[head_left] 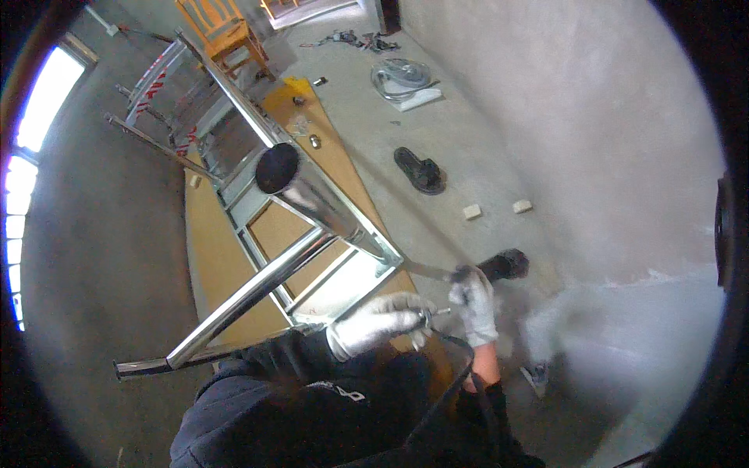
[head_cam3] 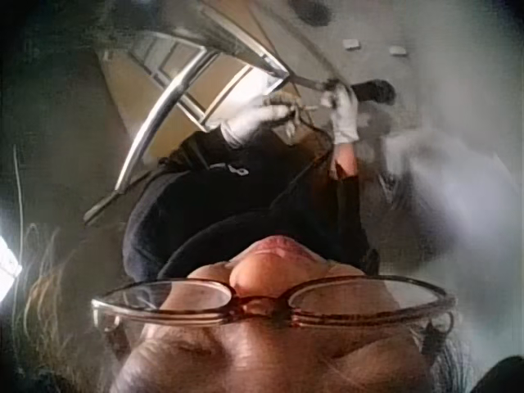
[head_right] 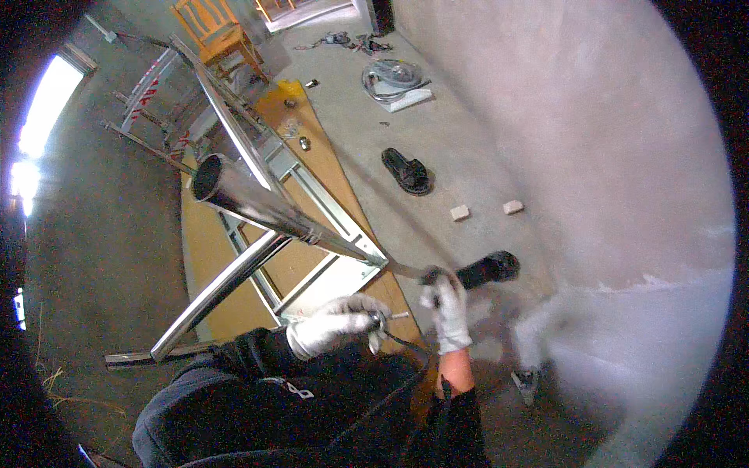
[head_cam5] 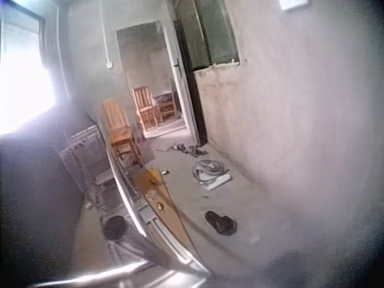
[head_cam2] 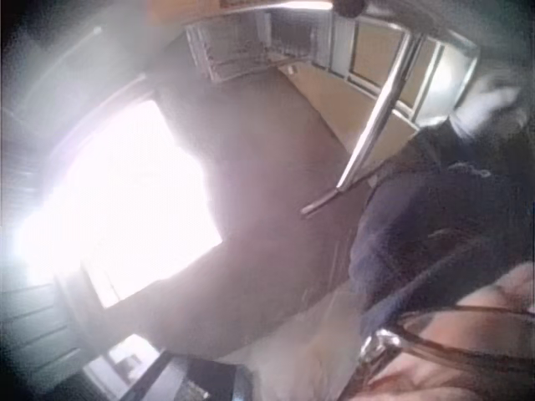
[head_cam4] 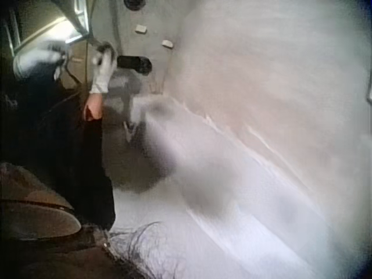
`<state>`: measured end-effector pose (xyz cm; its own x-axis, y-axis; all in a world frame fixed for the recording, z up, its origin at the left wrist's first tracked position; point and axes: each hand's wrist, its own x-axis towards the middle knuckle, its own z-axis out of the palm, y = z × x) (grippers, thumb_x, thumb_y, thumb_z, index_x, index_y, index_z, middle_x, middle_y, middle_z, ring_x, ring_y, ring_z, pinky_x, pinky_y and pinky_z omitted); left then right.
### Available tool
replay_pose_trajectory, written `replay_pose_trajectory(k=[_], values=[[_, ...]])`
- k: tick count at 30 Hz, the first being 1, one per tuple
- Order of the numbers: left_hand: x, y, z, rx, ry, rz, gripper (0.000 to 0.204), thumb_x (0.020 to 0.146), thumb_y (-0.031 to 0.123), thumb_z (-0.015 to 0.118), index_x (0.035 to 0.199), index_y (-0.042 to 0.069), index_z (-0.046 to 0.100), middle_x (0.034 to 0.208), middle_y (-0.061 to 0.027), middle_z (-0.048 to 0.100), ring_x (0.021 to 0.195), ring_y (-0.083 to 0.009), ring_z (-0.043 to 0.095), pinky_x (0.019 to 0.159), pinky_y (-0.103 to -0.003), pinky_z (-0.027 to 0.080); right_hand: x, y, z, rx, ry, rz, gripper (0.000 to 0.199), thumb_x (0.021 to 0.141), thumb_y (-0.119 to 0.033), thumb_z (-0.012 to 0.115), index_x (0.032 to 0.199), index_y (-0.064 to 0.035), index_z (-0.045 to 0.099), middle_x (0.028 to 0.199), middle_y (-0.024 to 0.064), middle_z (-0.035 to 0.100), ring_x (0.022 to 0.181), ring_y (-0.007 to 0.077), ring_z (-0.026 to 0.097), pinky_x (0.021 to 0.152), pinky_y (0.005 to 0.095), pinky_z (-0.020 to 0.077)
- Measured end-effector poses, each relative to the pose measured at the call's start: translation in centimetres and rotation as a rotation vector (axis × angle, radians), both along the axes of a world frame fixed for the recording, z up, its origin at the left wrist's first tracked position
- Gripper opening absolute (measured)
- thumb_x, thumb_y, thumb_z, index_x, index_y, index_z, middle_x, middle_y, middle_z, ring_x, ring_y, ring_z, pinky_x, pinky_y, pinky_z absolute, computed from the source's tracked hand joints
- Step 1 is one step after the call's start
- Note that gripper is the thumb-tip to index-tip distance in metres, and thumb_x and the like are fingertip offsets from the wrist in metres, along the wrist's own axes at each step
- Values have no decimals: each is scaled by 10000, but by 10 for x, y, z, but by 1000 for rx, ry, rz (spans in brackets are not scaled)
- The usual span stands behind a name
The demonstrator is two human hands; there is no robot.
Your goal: The person assembles a metal frame by inserting and tightening bolts at the joints. They work on multiple connection points, securing the frame pieces together.
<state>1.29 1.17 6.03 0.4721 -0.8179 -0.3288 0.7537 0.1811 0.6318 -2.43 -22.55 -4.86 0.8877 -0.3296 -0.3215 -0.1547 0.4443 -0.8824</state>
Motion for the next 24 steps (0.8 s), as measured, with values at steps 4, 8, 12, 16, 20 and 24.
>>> replay_pose_trajectory(k=[4, 8, 12, 16, 20, 24], values=[[0, 26, 45, -147, 95, 111, 434, 913, 289, 678, 1211, 4, 544, 948, -145, 665, 796, -242, 667, 738, -352, 550, -6, 51, 108, 112, -110, 361, 639, 871, -511, 694, 1210, 22, 594, 955, 31, 688, 695, 66, 561, 597, 199, 431], [1, 47, 49, -230, 77, 145, 423, 936, 314, 652, 1200, 2, 547, 897, -142, 649, 759, -232, 653, 690, -340, 539, -8, 67, 158, 39, -122, 533, 433, 852, -309, 771, 1135, -14, 631, 972, -3, 689, 759, 41, 593, 601, 185, 441], [-1, 62, 61, -313, 86, 186, 474, 940, 325, 650, 1269, 10, 517, 909, -119, 628, 772, -214, 638, 693, -325, 531, -18, 90, 181, -261, -117, 481, 208, 872, -77, 728, 1063, -27, 662, 930, -11, 690, 677, 12, 558, 568, 176, 436], [-3, 74, 70, -309, 14, 231, 615, 935, 257, 663, 1412, -18, 389, 1025, -95, 601, 925, -191, 611, 785, -321, 524, -20, 111, 198, -276, -63, 383, 148, 880, -9, 669, 1027, -24, 668, 844, -12, 686, 613, 14, 543, 522, 182, 427], [-4, 81, 78, -155, -252, 233, 520, 967, 176, 614, 1411, -22, 429, 1054, -63, 597, 966, -142, 571, 835, -295, 491, -19, 121, 207, -169, -39, 344, 134, 880, 3, 660, 1011, -22, 666, 823, -6, 673, 587, 20, 532, 518, 188, 418], [-5, 88, 92, -6, -453, 179, 431, 1002, 182, 554, 1383, -8, 483, 1081, -69, 607, 940, -121, 558, 839, -278, 478, -22, 128, 210, -261, -37, 364, 124, 874, 21, 654, 993, -16, 658, 823, 7, 669, 584, 30, 536, 524, 193, 417]])
